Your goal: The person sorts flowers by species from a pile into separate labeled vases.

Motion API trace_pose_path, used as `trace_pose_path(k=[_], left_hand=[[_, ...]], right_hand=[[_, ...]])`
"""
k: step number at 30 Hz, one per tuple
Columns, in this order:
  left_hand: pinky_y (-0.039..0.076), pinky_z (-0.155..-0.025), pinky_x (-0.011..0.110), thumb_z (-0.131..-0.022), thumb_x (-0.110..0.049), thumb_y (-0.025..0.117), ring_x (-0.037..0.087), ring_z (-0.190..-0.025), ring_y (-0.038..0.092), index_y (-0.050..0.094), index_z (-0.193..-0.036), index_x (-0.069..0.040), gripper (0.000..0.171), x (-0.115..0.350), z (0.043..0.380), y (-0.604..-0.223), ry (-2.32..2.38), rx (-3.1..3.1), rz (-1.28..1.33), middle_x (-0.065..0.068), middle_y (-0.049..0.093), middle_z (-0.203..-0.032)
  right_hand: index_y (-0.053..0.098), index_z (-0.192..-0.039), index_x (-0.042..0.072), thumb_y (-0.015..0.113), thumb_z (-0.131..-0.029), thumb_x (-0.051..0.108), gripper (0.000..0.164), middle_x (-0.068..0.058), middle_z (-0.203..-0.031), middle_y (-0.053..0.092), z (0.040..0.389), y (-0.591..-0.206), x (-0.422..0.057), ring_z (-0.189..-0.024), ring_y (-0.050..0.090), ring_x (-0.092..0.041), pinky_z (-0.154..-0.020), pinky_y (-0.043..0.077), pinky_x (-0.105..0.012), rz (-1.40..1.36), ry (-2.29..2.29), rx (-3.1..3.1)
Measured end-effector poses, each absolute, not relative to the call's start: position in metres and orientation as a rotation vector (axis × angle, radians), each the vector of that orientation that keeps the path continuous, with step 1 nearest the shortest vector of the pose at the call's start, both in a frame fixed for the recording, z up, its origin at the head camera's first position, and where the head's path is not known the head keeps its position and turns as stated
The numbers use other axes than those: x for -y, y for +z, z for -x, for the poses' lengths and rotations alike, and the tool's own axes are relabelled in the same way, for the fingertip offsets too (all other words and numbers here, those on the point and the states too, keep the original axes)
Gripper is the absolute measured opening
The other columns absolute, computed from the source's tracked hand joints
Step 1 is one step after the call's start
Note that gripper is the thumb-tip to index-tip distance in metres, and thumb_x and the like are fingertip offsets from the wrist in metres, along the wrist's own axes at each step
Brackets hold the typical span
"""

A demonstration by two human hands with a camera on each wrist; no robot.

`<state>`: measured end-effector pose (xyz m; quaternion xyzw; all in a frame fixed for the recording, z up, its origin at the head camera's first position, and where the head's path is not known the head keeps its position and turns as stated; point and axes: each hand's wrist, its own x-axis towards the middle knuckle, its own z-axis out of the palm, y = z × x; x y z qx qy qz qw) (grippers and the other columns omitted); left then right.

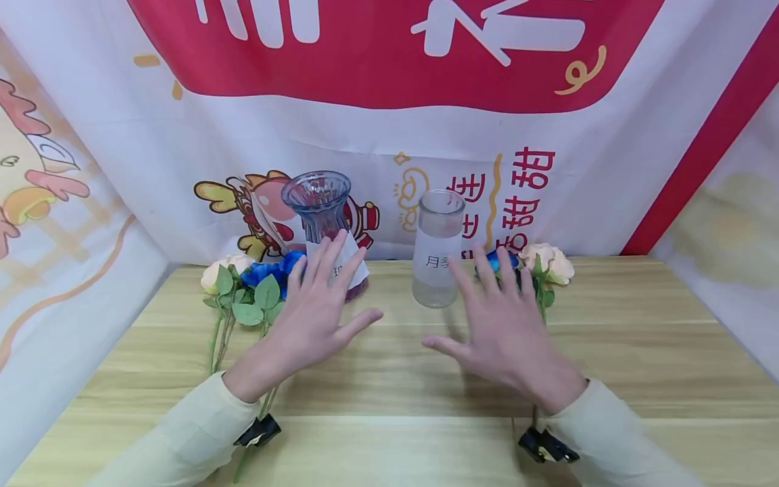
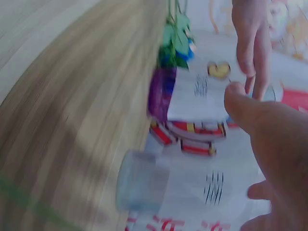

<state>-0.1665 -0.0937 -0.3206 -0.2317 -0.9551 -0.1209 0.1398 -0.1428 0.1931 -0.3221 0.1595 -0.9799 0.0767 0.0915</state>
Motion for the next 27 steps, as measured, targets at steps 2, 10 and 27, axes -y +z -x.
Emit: trace_pose_path(k=[2,10,27], left_hand=[[0.014,-0.131,0.069,-0.104,-0.060,0.057,0.037,-0.167,0.008,0.026,-0.169,-0.013,0.086,0.087,0.169,-0.317,-0.427,2.722,0.707,0.010,0.003,-0.181],[0.025,-0.130,0.062,-0.108,-0.041,0.060,0.026,-0.164,0.028,0.035,-0.165,-0.011,0.070,0.051,0.193,-0.299,-0.932,2.502,0.819,0.003,0.026,-0.178],[0.034,-0.128,0.057,-0.105,-0.045,0.064,0.021,-0.157,0.039,0.040,-0.163,-0.033,0.064,-0.025,0.253,-0.286,-1.703,2.451,0.512,-0.005,0.042,-0.168]], right_hand=[[0.015,-0.172,0.019,0.067,-0.090,0.076,0.113,-0.019,-0.179,0.001,0.144,-0.324,-0.207,-0.162,0.008,-0.055,-0.126,0.013,-0.077,-0.454,0.361,2.855],[0.036,-0.161,0.001,0.073,-0.101,0.041,0.081,-0.035,-0.157,0.047,0.145,-0.337,-0.261,-0.136,0.050,-0.059,-0.103,0.043,-0.078,-0.146,0.866,2.660],[0.052,-0.149,-0.002,0.070,-0.103,0.040,0.065,0.035,-0.085,0.060,0.157,-0.368,-0.312,-0.078,0.064,0.010,-0.066,0.060,-0.019,0.305,1.361,2.664]])
